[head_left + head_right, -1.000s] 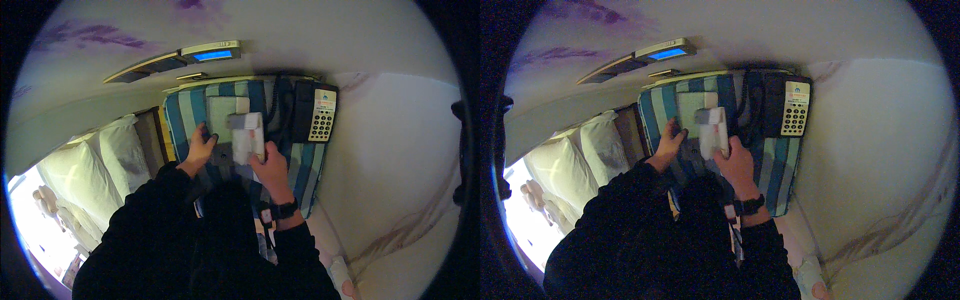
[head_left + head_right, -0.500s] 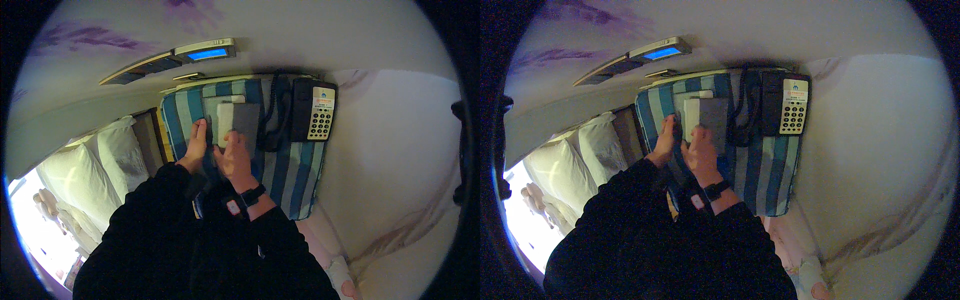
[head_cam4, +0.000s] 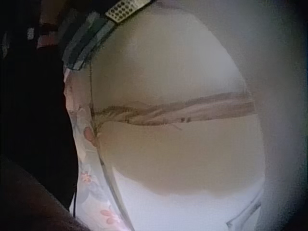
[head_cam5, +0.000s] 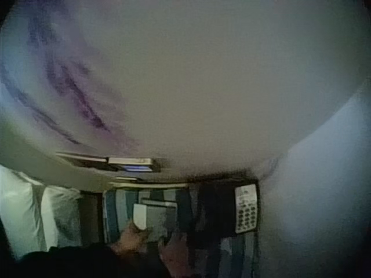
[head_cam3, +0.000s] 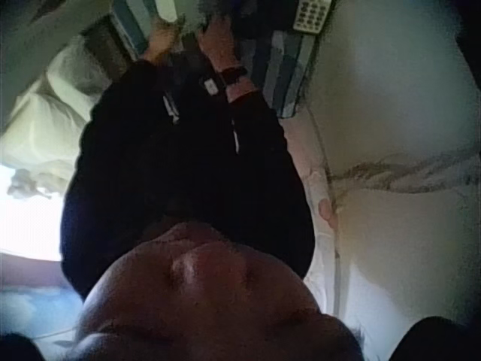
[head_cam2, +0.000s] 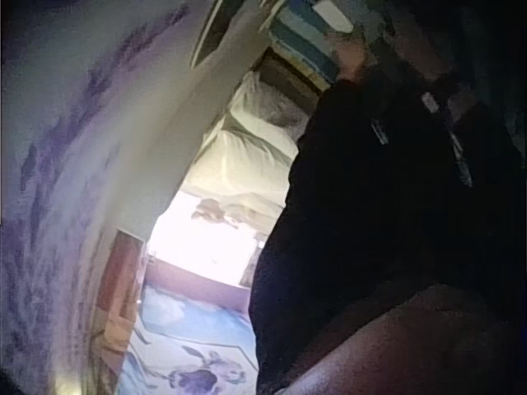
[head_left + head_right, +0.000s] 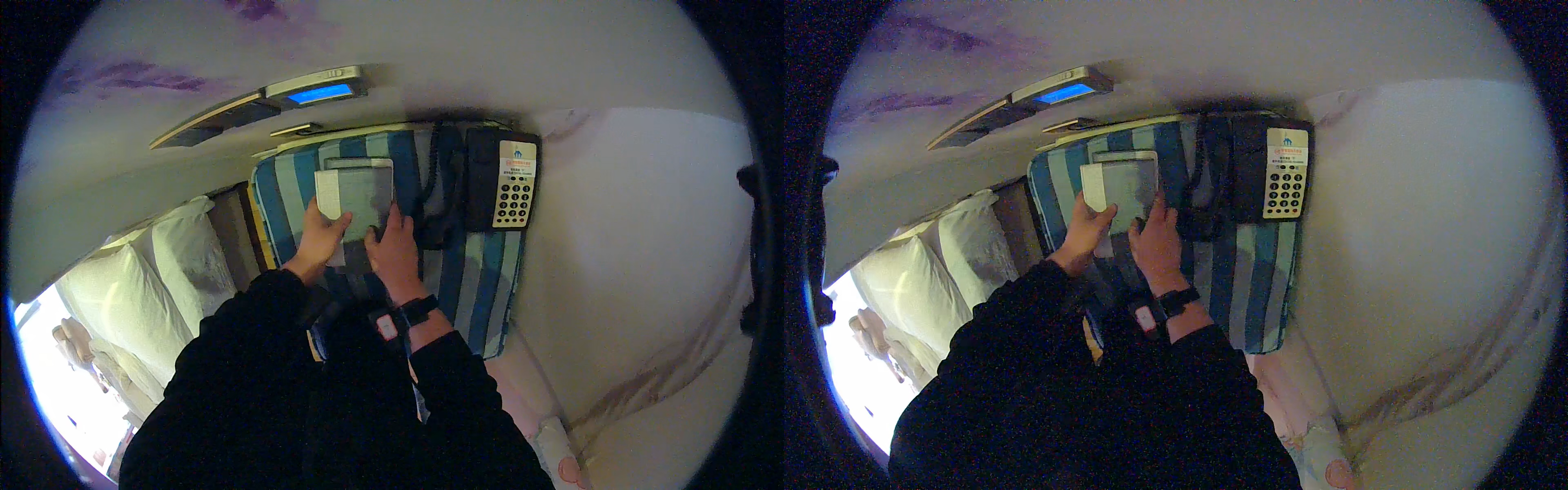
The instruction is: The person wipes a gray rectangular object with a blue cloth, then places it into a clear plastic bag along with a small white packet. The person seals the bag and places it on a striped surface next to a telephone.
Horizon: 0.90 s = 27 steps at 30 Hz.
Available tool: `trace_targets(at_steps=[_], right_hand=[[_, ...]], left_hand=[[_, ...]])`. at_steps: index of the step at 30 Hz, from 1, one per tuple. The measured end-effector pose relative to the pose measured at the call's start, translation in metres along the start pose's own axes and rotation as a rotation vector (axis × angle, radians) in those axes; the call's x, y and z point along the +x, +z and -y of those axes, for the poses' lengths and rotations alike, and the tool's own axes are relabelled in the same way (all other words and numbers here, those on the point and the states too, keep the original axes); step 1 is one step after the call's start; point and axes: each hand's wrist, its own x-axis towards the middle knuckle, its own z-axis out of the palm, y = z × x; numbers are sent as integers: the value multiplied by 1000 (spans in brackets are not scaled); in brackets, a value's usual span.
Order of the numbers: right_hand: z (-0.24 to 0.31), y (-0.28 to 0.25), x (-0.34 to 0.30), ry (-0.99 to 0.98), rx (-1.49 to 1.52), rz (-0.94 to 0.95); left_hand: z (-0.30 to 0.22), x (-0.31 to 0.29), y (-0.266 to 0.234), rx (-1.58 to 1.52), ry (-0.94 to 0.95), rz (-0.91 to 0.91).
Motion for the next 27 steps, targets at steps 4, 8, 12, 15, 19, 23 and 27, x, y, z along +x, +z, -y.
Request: trace_targets(at_steps=[4, 8, 12, 15, 19, 23, 27], right_hand=[[-32, -22, 9, -126, 72, -210], [-64, -55, 10, 34, 147, -462], [-68, -56, 13, 133, 157, -340], [-61, -44, 19, 43, 254, -426], [-56, -39, 31, 147, 303, -352], [-52, -43, 32, 122, 309, -257], [-46, -48, 2, -74, 237, -231]], left_hand=[[-27, -8, 7, 597, 291, -207], [-51, -14, 29, 886, 743, -196], [-49, -21, 64, 738, 689, 196], [-40, -23, 78, 700, 591, 246], [-32, -16, 82, 754, 530, 246], [-33, -7, 86, 658, 457, 249], [-44, -4, 98, 272, 51, 370]])
